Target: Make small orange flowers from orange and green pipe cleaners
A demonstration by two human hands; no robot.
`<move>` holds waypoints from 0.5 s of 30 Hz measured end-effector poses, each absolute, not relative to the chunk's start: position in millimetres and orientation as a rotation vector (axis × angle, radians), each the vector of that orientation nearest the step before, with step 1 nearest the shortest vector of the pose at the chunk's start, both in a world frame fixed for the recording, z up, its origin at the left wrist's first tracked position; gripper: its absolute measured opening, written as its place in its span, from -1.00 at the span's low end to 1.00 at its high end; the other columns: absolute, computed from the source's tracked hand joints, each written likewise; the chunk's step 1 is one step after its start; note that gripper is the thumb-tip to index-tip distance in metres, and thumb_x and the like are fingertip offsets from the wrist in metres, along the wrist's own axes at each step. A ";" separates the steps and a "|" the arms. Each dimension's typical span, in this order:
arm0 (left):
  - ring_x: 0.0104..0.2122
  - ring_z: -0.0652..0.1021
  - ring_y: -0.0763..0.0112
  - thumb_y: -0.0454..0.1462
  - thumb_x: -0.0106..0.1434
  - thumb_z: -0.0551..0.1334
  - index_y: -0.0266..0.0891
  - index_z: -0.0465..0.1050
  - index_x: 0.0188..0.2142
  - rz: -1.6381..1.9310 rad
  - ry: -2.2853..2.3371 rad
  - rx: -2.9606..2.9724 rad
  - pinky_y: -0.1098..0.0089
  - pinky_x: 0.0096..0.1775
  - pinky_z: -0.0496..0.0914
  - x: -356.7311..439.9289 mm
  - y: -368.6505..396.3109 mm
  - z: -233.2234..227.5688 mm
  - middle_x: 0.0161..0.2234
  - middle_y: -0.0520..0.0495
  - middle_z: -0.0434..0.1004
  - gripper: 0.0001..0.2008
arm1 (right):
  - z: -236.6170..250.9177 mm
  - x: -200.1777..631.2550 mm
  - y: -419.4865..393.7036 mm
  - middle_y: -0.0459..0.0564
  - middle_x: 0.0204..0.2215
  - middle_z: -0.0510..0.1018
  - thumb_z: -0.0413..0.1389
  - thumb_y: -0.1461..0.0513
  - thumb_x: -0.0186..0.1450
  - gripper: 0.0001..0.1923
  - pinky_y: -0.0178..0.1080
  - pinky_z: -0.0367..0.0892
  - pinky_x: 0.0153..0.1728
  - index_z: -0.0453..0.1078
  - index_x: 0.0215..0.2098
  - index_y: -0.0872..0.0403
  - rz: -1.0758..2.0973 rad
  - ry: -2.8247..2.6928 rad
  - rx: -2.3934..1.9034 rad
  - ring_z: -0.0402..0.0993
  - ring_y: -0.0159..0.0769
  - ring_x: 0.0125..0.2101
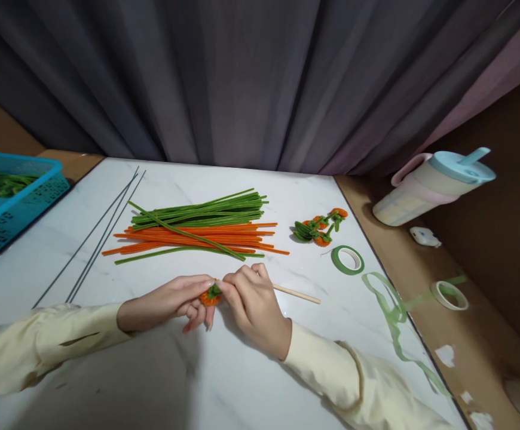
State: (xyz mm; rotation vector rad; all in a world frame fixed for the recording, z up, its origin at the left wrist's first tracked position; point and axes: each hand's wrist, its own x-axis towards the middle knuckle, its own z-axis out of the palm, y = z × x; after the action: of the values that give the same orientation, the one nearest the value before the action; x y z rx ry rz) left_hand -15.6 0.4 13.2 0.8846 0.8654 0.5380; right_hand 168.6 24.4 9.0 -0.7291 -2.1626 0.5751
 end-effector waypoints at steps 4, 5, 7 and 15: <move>-0.65 0.38 0.53 0.04 0.27 0.06 -0.32 0.25 -0.33 0.545 0.876 0.890 0.50 -0.58 0.26 -15.9 1.4 14.1 -0.50 -0.12 0.48 -0.59 | 12.4 169.7 24.5 -0.04 -0.49 0.44 -0.29 0.23 0.45 -0.64 -0.17 0.17 -0.30 0.26 -0.37 0.06 0.760 -2.077 -0.826 0.31 -0.30 -0.41; -0.65 0.38 0.53 0.04 0.26 0.07 -0.31 0.24 -0.34 0.547 0.878 0.887 0.50 -0.58 0.26 -16.0 1.5 14.0 -0.50 -0.12 0.48 -0.59 | 12.8 170.0 24.9 -0.04 -0.50 0.42 -0.30 0.22 0.45 -0.63 -0.17 0.17 -0.30 0.24 -0.40 0.06 0.773 -2.066 -0.844 0.30 -0.30 -0.41; -0.65 0.38 0.53 0.05 0.26 0.07 -0.31 0.23 -0.35 0.549 0.882 0.888 0.50 -0.58 0.26 -16.0 1.5 13.7 -0.51 -0.12 0.48 -0.59 | 13.0 170.3 25.9 -0.06 -0.55 0.36 -0.29 0.22 0.44 -0.62 -0.16 0.15 -0.32 0.18 -0.47 0.06 0.770 -2.080 -0.862 0.25 -0.30 -0.45; -0.66 0.39 0.54 0.11 0.19 0.11 -0.27 0.17 -0.36 0.592 0.907 0.887 0.52 -0.61 0.25 -13.7 -1.8 13.0 -0.53 -0.05 0.46 -0.55 | 9.3 167.7 24.8 -0.03 -0.44 0.35 -0.20 0.20 0.42 -0.73 -0.16 0.18 -0.29 0.17 -0.41 0.06 0.768 -2.259 -0.895 0.22 -0.26 -0.34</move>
State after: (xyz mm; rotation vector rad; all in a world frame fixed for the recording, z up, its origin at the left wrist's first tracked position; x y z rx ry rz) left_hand -13.7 -1.8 13.0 0.8868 0.9070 0.5925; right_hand 167.7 24.8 9.3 -0.8947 -2.2593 0.7676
